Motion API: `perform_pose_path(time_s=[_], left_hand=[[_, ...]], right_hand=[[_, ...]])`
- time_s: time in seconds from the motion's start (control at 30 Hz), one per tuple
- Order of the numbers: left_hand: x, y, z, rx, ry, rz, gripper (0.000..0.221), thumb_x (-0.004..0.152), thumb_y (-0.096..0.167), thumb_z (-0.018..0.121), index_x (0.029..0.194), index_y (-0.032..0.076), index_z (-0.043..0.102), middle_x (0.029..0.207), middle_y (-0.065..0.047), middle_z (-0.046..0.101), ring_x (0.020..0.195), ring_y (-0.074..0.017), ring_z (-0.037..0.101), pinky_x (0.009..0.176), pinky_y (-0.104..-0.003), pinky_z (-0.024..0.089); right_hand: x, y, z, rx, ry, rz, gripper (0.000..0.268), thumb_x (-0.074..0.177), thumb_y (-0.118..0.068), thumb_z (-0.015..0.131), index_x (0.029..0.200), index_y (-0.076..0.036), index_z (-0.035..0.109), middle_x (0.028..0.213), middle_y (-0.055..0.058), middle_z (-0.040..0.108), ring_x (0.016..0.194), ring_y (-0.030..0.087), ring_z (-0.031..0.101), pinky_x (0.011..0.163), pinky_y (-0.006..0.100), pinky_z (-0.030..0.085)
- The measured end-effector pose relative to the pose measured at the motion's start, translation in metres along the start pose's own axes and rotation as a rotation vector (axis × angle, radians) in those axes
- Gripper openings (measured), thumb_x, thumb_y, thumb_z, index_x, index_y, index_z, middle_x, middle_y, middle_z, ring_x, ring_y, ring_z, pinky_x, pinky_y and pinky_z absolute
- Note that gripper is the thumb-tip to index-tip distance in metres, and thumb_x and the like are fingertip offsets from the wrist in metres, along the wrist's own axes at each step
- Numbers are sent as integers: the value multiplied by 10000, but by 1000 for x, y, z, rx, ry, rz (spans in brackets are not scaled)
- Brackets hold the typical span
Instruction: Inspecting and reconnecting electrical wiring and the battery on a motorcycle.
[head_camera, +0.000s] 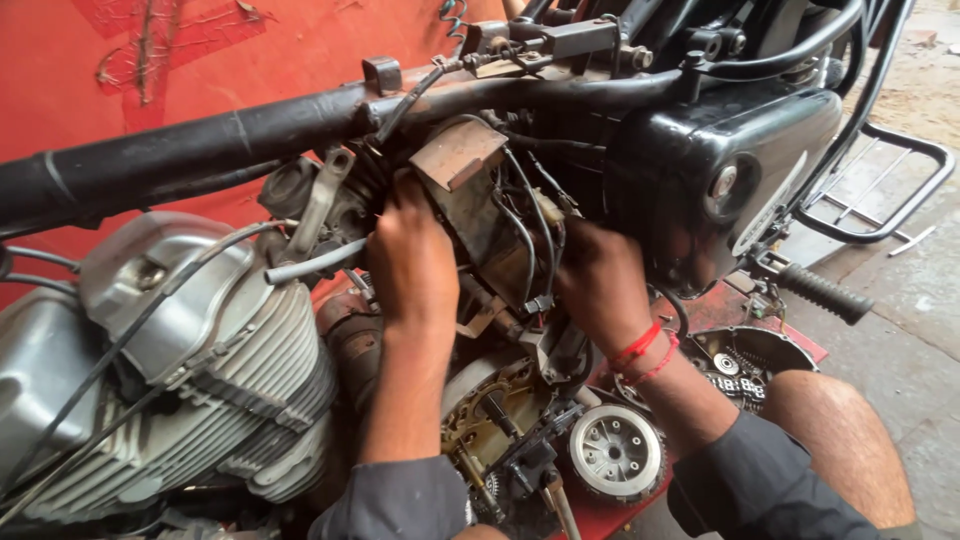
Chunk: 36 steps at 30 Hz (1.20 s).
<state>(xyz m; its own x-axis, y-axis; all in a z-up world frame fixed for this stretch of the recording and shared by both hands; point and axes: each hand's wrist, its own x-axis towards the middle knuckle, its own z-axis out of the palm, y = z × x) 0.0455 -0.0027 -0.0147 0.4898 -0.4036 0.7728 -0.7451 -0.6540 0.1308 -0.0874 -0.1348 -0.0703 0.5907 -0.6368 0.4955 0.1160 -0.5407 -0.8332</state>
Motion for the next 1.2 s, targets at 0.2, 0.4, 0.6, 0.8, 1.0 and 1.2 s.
perform_pose_path(time_s=[0.2,0.4,0.6,0.8,1.0,1.2], left_hand=[[12,-14,-30,-299,54,159,400,830,0,559,1212,-99,623,996,-299,709,867,-446,713,776,-468,580],[28,4,-57,-677,-410,-501,321,940,-24,488,1121,-30,753,844,-280,701,763,-526,614,663,-569,459],[21,9,-55,-236,-15,-30,390,763,-114,601,1142,-70,680,861,-303,706,864,-447,703,780,-512,545],[11,6,-47,-133,-14,-20,153,806,-172,616,914,-90,687,866,-297,700,821,-457,717,720,-496,581],[2,-1,-38,60,-47,4,79,871,-75,668,945,-102,658,870,-295,693,722,-418,732,560,-420,611],[-3,0,-40,138,-53,3,80,950,-10,627,988,-72,593,831,-243,710,721,-372,749,566,-397,615]], right_hand=[[6,-2,1,29,-97,-37,176,902,-158,724,941,13,740,718,172,723,581,235,687,562,355,512],[10,-17,2,90,-51,-138,206,872,-13,621,1037,9,741,862,194,753,739,232,787,642,352,567],[17,-3,15,-60,6,-147,399,866,70,571,1221,-32,723,1049,218,736,944,342,759,761,384,585],[20,9,27,-97,216,-285,374,968,77,553,1322,-7,636,1185,236,719,1097,364,727,888,397,595],[18,10,23,-124,184,-263,352,919,71,579,1239,-12,698,1106,237,735,1041,368,740,843,404,594],[26,-1,19,41,-17,-151,364,996,-5,569,1348,-44,653,1101,199,751,979,287,804,801,356,576]])
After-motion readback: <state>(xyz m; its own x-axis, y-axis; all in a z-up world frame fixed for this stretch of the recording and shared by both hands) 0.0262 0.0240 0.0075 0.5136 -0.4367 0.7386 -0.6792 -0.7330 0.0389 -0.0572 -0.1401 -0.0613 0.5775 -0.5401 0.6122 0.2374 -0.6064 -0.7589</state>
